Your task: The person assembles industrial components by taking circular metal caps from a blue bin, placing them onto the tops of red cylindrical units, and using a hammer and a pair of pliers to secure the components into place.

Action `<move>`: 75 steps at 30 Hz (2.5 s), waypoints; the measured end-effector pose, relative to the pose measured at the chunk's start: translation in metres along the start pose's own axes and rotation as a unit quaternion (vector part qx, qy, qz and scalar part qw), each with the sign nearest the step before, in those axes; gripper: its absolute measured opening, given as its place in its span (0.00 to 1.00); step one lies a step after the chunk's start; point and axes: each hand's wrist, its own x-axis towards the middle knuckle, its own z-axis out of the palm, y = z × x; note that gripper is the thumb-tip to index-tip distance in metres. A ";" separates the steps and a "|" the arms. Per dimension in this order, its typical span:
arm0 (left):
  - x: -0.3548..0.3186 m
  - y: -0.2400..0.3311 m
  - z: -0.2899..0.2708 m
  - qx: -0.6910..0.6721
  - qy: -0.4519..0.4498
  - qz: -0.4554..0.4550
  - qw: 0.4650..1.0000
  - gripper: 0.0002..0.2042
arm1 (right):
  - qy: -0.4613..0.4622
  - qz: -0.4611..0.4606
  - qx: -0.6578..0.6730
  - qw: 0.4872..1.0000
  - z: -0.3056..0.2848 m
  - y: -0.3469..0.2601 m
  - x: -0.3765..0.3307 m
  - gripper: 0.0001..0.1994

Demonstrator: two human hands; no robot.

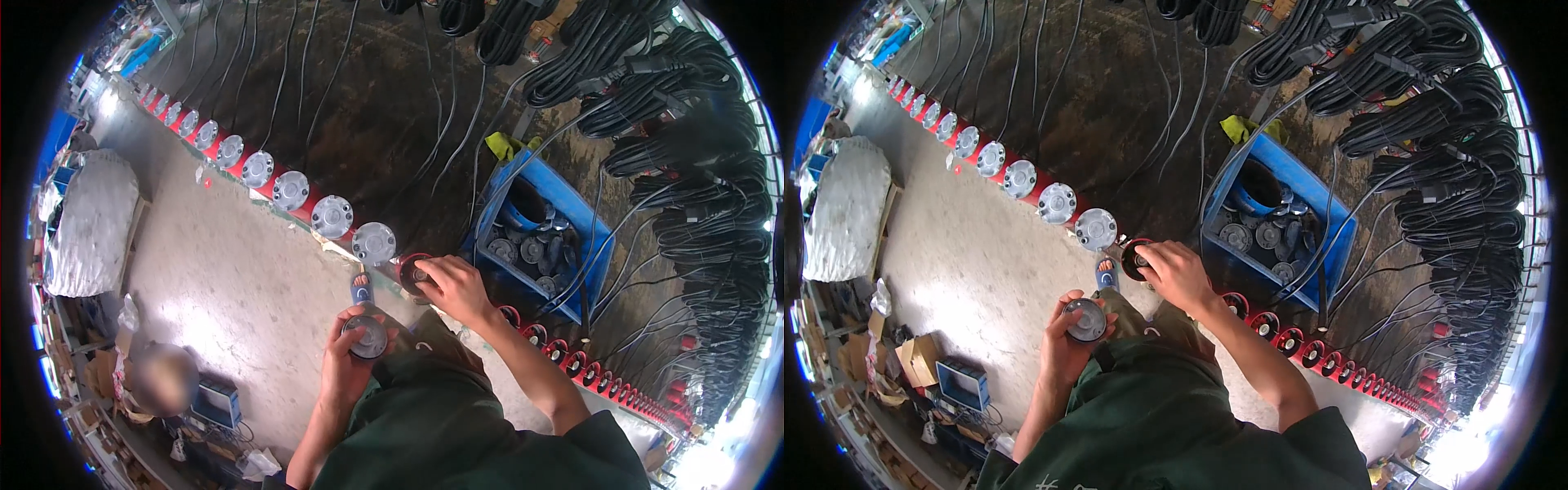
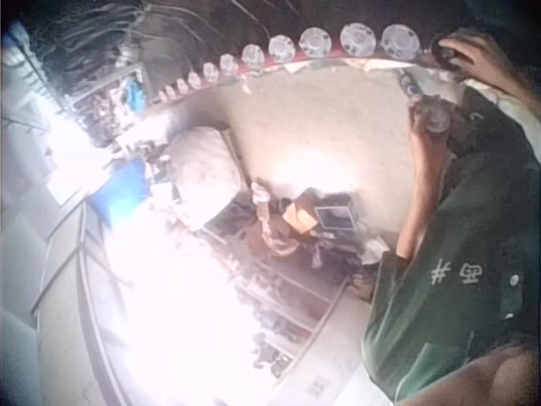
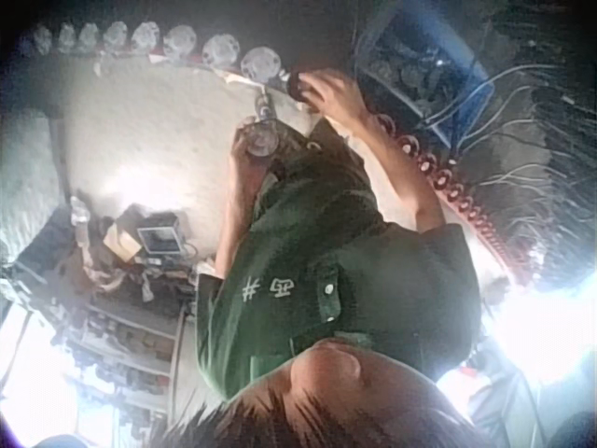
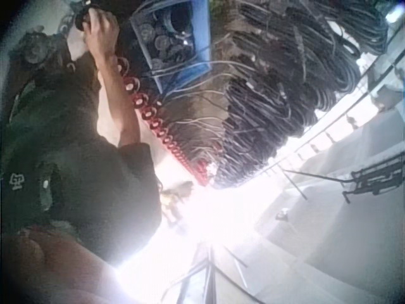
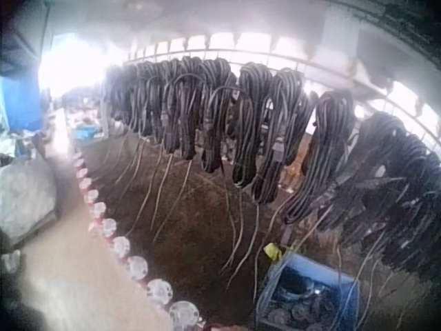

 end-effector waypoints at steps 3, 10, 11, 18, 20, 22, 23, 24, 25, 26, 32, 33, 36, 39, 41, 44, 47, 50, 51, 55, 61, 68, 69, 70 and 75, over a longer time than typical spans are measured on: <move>0.000 -0.001 0.004 0.002 0.001 0.001 1.000 0.18 | 0.010 -0.002 0.004 1.000 0.000 -0.001 0.002 0.22; 0.002 -0.002 0.015 -0.002 -0.033 0.001 0.999 0.18 | 0.020 -0.014 0.007 1.000 -0.001 -0.001 0.005 0.20; 0.002 -0.002 0.017 -0.006 -0.038 0.000 0.999 0.18 | 0.022 -0.014 0.007 1.000 -0.001 -0.001 0.004 0.20; 0.004 -0.004 0.024 -0.005 -0.049 0.001 0.999 0.18 | 0.024 -0.013 0.002 1.000 0.002 0.000 0.001 0.19; 0.004 -0.004 0.029 0.003 -0.042 -0.004 0.999 0.17 | 0.025 -0.014 0.001 1.000 0.001 0.000 0.001 0.19; 0.004 -0.006 0.033 0.005 -0.046 -0.001 0.999 0.17 | 0.019 -0.011 0.002 1.000 0.001 0.000 0.002 0.20; 0.004 -0.006 0.034 0.006 -0.049 0.001 0.999 0.17 | 0.022 -0.012 0.001 1.000 0.001 0.000 0.001 0.20; 0.006 -0.008 0.034 0.008 -0.051 0.002 0.999 0.17 | 0.014 -0.014 -0.002 1.000 0.001 0.001 0.001 0.20; 0.008 -0.009 0.034 0.006 -0.063 0.002 0.998 0.17 | 0.006 -0.017 -0.006 1.000 0.000 0.001 0.002 0.21; 0.009 -0.009 0.036 0.004 -0.076 0.001 0.997 0.17 | 0.009 -0.018 -0.007 1.000 -0.001 0.001 0.002 0.21; 0.004 -0.007 0.048 -0.047 -0.095 0.003 0.994 0.16 | 0.062 0.025 0.050 0.996 -0.026 -0.018 0.000 0.23; 0.003 -0.007 0.048 -0.047 -0.093 0.006 0.995 0.16 | 0.086 0.037 0.069 0.993 -0.034 -0.024 -0.003 0.21; 0.003 -0.007 0.049 -0.062 -0.121 0.020 0.990 0.16 | 0.090 0.024 0.084 0.992 -0.055 -0.046 -0.016 0.20; 0.008 -0.018 0.047 -0.058 -0.127 0.052 0.989 0.16 | 0.059 -0.057 0.026 0.996 -0.064 -0.070 -0.016 0.20; 0.011 -0.029 0.043 -0.062 -0.114 0.055 0.990 0.19 | 0.049 -0.056 -0.004 0.997 -0.061 -0.076 -0.021 0.18; 0.010 -0.034 0.037 -0.030 -0.115 -0.008 0.993 0.21 | 0.012 -0.044 0.010 0.999 -0.056 -0.070 -0.031 0.19; 0.011 -0.031 0.041 0.046 -0.136 -0.021 0.989 0.22 | 0.023 0.020 0.046 0.999 -0.055 -0.064 -0.035 0.15; 0.016 -0.028 0.039 0.171 -0.117 -0.020 0.978 0.21 | 0.034 0.181 0.167 0.969 -0.062 -0.059 -0.025 0.12; 0.021 -0.028 0.035 0.270 -0.111 0.042 0.956 0.21 | 0.029 0.227 0.213 0.950 -0.057 -0.050 -0.024 0.12; 0.042 -0.027 0.041 0.502 -0.054 0.245 0.828 0.29 | 0.014 0.300 0.257 0.919 -0.043 -0.017 -0.017 0.13; 0.070 -0.025 0.040 0.570 -0.039 0.389 0.723 0.41 | -0.039 0.317 0.254 0.913 -0.036 -0.013 0.004 0.12; 0.085 -0.023 0.031 0.569 -0.090 0.381 0.723 0.49 | -0.065 0.344 0.308 0.885 -0.029 -0.002 0.006 0.12; 0.087 -0.025 0.029 0.570 -0.094 0.387 0.718 0.50 | -0.067 0.339 0.297 0.890 -0.030 -0.003 0.007 0.12; 0.089 -0.025 0.028 0.570 -0.093 0.387 0.719 0.50 | -0.069 0.335 0.287 0.895 -0.030 -0.003 0.008 0.12; 0.092 -0.026 0.030 0.572 -0.114 0.391 0.712 0.54 | -0.061 0.325 0.290 0.898 -0.031 0.003 0.005 0.15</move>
